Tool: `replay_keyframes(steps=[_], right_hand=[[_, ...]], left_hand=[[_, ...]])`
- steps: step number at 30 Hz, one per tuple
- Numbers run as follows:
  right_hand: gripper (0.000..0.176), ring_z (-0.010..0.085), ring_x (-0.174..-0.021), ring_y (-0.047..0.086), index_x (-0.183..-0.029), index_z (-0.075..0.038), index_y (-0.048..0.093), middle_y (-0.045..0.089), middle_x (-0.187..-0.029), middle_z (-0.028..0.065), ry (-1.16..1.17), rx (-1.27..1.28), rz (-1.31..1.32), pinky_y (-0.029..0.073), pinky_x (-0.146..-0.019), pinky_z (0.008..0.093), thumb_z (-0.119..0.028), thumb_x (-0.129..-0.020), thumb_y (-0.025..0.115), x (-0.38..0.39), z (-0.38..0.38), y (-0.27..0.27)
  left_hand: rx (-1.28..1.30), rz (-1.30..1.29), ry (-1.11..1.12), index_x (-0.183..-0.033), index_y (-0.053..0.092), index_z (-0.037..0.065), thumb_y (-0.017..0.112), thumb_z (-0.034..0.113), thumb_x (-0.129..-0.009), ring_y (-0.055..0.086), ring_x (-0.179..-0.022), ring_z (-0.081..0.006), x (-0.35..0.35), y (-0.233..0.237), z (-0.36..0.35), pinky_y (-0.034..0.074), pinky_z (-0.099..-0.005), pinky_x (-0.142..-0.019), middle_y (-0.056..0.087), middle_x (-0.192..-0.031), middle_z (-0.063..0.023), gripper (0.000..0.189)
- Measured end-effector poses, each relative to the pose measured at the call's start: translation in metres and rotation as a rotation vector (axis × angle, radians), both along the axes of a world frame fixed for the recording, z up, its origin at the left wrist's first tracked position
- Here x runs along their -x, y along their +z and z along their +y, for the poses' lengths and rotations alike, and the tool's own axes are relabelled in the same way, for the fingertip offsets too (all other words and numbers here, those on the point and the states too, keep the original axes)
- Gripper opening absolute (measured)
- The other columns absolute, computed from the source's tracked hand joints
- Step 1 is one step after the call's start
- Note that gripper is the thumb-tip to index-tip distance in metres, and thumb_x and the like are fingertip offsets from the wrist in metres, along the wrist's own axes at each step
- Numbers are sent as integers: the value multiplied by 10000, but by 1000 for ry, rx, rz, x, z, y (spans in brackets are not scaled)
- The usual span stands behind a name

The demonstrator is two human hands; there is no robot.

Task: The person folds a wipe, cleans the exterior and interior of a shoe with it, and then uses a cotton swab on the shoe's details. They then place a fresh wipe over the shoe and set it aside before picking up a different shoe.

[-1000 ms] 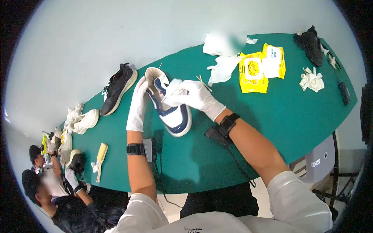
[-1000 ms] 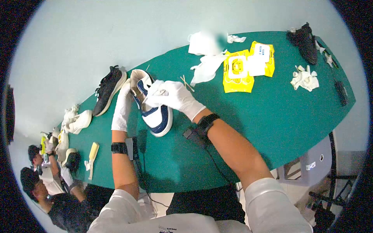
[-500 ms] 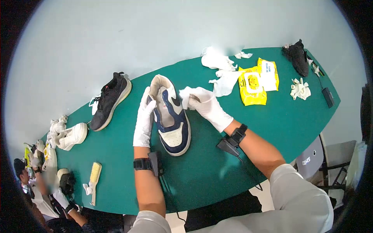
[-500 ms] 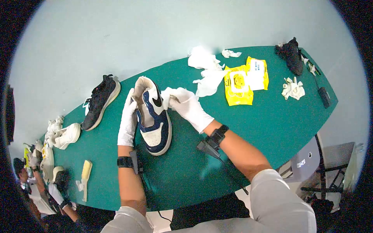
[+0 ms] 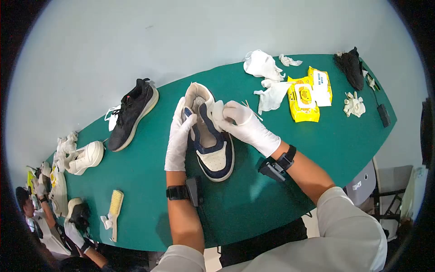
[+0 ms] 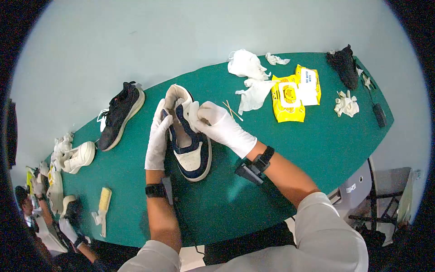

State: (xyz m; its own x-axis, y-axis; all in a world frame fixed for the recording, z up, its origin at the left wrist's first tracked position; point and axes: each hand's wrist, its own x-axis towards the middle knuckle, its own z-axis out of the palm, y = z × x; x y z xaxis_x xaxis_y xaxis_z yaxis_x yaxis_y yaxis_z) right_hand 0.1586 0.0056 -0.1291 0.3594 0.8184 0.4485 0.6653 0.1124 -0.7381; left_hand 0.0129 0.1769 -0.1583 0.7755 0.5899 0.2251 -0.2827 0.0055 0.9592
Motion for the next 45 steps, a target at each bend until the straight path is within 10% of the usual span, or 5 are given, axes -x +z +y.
replay_keyframes(steps=[10, 15, 19, 34, 45], right_hand=[[117, 306, -808, 627, -1007, -33, 589, 595, -875, 136, -183, -184, 50, 506, -733, 390, -51, -893, 611, -7, 31, -33], [109, 311, -789, 633, -972, -22, 609, 602, -843, 165, -274, -140, 83, 500, -726, 393, -128, -949, 608, -35, 73, -34], [318, 176, -764, 525, -953, -5, 637, 622, -851, 112, -204, -70, 356, 469, -735, 317, -321, -986, 608, -40, 88, -9], [300, 177, -810, 628, -1000, -36, 728, 696, -874, 91, 72, -226, 303, 505, -759, 314, -324, -932, 675, -54, 99, -1], [112, 204, -687, 621, -743, -28, 614, 648, -718, 107, 203, 372, 147, 501, -633, 343, -128, -745, 665, -56, 52, 29]], left_hand=[[86, 24, 30, -1557, 236, -45, 616, 61, -927, 475, -1316, -185, 0, 10, -6, 393, -297, -1093, 444, -1489, -125, 743], [74, 98, -6, -1560, 229, -45, 626, 155, -955, 344, -1442, -221, 3, 17, -8, 266, -337, -1190, 343, -1579, -152, 751], [54, 100, 19, -1567, 248, -10, 646, 169, -948, 373, -1423, -223, 4, 15, -6, 290, -336, -1179, 359, -1570, -153, 757], [111, 58, 39, -1571, 253, 6, 600, 154, -971, 364, -1430, -227, 2, 14, -15, 276, -341, -1185, 358, -1576, -145, 709], [253, -33, 50, -1566, 267, 21, 626, 96, -967, 450, -1350, -193, 0, 17, -22, 348, -334, -1135, 433, -1512, -105, 703]])
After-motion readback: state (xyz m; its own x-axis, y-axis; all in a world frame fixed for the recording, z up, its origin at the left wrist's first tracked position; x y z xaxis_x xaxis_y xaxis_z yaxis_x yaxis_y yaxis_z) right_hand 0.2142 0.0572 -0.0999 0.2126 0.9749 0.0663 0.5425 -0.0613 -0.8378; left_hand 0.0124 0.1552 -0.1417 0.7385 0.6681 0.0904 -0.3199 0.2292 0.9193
